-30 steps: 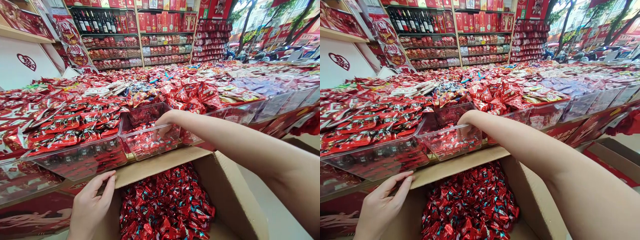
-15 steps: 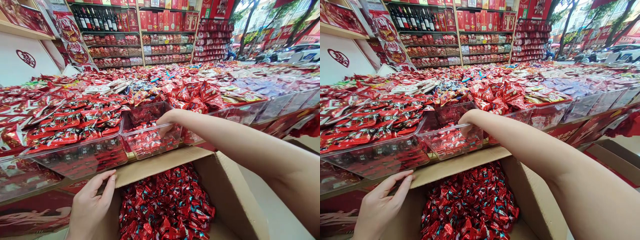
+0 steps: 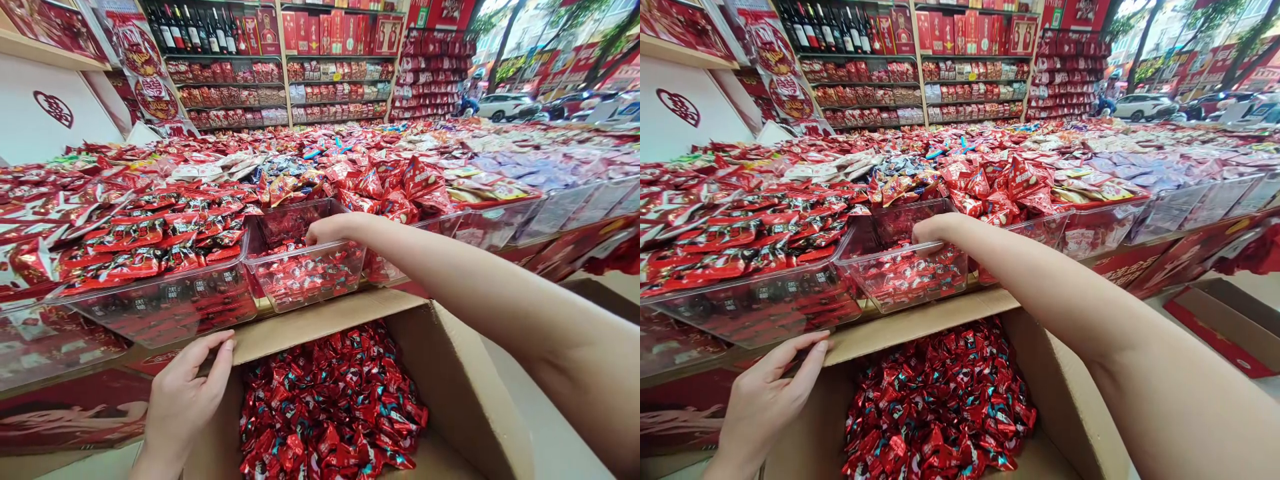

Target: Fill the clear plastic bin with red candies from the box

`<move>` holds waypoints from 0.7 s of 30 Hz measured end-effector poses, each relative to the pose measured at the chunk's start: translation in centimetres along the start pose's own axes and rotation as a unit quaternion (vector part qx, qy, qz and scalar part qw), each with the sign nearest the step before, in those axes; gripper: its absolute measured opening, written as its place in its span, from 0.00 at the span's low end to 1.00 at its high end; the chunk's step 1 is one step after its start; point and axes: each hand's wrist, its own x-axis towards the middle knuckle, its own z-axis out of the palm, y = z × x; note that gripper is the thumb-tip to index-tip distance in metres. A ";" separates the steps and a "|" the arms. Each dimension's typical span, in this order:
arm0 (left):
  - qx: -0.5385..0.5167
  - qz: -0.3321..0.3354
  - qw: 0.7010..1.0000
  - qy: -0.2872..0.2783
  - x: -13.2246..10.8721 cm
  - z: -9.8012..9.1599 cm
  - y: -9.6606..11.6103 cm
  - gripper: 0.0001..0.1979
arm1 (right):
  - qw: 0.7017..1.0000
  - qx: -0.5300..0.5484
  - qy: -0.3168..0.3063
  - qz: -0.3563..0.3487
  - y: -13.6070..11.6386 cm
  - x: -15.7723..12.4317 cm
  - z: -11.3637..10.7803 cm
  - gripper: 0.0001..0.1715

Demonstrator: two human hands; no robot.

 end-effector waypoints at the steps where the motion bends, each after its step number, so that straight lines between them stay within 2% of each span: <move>1: 0.001 0.003 1.000 -0.001 0.1 0.0 0.0 0.10 | 0.997 -0.007 0.061 -0.036 -0.1 -0.1 -0.2 0.11; 3: 0.005 0.005 1.000 -0.002 0.1 0.1 0.2 0.09 | 0.978 -0.011 0.184 -0.098 -0.5 -1.0 -0.9 0.12; 5: 0.010 -0.001 1.000 -0.003 0.1 0.1 0.5 0.09 | 0.948 -0.007 0.293 -0.125 -1.5 -3.0 -1.1 0.14; 7: 0.015 -0.015 1.000 -0.005 0.1 0.2 0.8 0.09 | 0.913 0.002 0.378 -0.156 -2.9 -5.9 -0.2 0.15; 8: 0.018 -0.022 1.000 -0.004 0.0 0.3 1.0 0.09 | 0.895 0.016 0.405 -0.186 -3.7 -7.5 1.0 0.14; 9: 0.020 -0.029 0.999 -0.005 0.0 0.3 1.1 0.09 | 0.887 0.037 0.403 -0.222 -4.3 -8.9 2.8 0.12; 10: 0.022 -0.034 0.999 -0.006 -0.1 0.3 1.2 0.09 | 0.890 0.065 0.369 -0.260 -4.9 -10.1 5.1 0.11; 11: 0.023 -0.038 0.999 -0.008 -0.1 0.3 1.3 0.09 | 0.910 0.085 0.280 -0.293 -5.2 -10.9 7.9 0.11; 12: 0.024 -0.042 0.999 -0.009 -0.1 0.4 1.3 0.09 | 0.933 0.094 0.158 -0.309 -5.2 -11.2 11.1 0.11; 13: 0.023 -0.044 0.999 -0.011 -0.2 0.4 1.4 0.09 | 0.950 0.104 0.099 -0.278 -5.1 -11.1 14.4 0.12; 14: 0.022 -0.044 0.999 -0.013 -0.2 0.4 1.5 0.09 | 0.962 0.115 0.071 -0.237 -4.9 -10.4 17.7 0.12; 15: 0.019 -0.043 0.999 -0.014 -0.2 0.5 1.6 0.09 | 0.969 0.132 0.051 -0.200 -4.8 -9.4 20.7 0.13; 17: 0.013 -0.040 0.999 -0.016 -0.1 0.6 1.6 0.09 | 0.971 0.199 0.062 -0.117 -4.9 -6.6 25.5 0.13; 19: 0.009 -0.036 0.999 -0.014 0.1 0.8 1.6 0.09 | 0.958 0.273 0.074 -0.040 -5.9 -3.7 28.2 0.17; 21: 0.006 -0.030 0.999 -0.008 0.3 0.9 1.5 0.09 | 0.948 0.307 0.073 0.037 -7.5 -1.6 29.3 0.21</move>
